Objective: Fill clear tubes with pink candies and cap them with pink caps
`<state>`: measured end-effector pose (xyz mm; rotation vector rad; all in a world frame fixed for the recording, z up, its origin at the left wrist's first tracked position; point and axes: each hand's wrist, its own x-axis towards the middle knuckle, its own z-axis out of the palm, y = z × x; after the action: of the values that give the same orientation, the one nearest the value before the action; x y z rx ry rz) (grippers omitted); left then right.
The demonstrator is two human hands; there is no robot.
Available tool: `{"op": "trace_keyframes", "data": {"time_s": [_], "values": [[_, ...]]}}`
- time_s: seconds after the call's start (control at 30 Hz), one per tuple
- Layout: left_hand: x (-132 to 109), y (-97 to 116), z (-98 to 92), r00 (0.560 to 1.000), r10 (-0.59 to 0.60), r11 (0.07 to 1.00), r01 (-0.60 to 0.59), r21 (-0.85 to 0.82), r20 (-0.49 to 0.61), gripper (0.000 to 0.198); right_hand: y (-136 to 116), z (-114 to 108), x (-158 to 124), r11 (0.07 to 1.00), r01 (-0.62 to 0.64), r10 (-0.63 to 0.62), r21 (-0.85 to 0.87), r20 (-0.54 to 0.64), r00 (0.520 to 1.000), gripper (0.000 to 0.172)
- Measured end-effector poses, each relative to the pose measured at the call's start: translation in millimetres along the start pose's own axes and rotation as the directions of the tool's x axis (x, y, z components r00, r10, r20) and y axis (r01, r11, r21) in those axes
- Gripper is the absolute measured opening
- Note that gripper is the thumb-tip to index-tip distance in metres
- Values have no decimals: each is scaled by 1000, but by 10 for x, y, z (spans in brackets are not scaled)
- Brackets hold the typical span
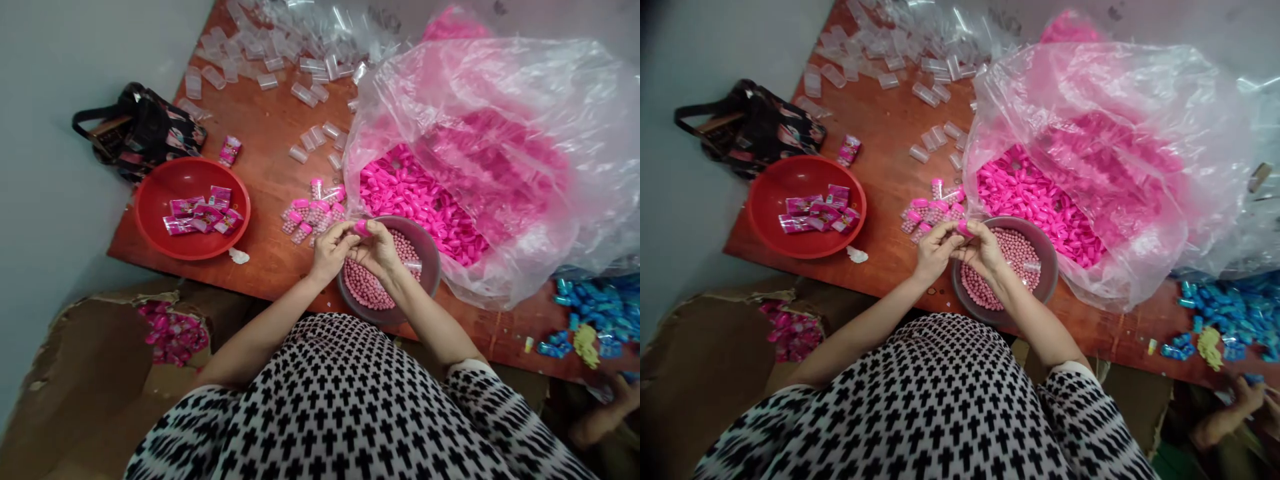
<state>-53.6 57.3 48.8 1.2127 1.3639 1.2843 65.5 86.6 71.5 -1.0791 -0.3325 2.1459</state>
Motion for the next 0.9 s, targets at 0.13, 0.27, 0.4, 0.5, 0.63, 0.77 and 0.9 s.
{"op": "trace_keyframes", "data": {"time_s": [0.13, 0.27, 0.4, 0.5, 0.63, 0.77, 0.9], "values": [[-76, -116, -47, 1000, -4, 998, 4, 56, 0, 23, 137, -22, 38, 995, -77, 77, 57, 7, 997, 23], [-34, -273, -159, 993, -116, 993, 117, 3, -33, 32, 210, -45, 126, 978, -205, 210, -46, 140, 968, 35], [182, -240, -303, 984, -41, 997, 51, 54, -174, 31, 97, -202, 9, 974, -15, 36, -226, 88, 995, 42], [285, -161, -354, 973, 69, 989, -37, 146, -220, 34, -149, -588, -194, 864, 200, -226, -462, -1, 974, 35], [112, -139, -146, 992, 9, 987, 11, 159, -122, 32, -617, -1439, -386, 584, 197, -563, -788, -217, 798, 25], [-264, -195, 259, 995, -95, 991, 91, 101, 34, 34, -1031, -2167, -444, 107, -242, -727, -964, -241, 643, 26], [-500, -246, 526, 981, -113, 986, 91, 137, 159, 31, -1190, -2348, -456, -103, -401, -690, -910, -225, 688, 30]]}}
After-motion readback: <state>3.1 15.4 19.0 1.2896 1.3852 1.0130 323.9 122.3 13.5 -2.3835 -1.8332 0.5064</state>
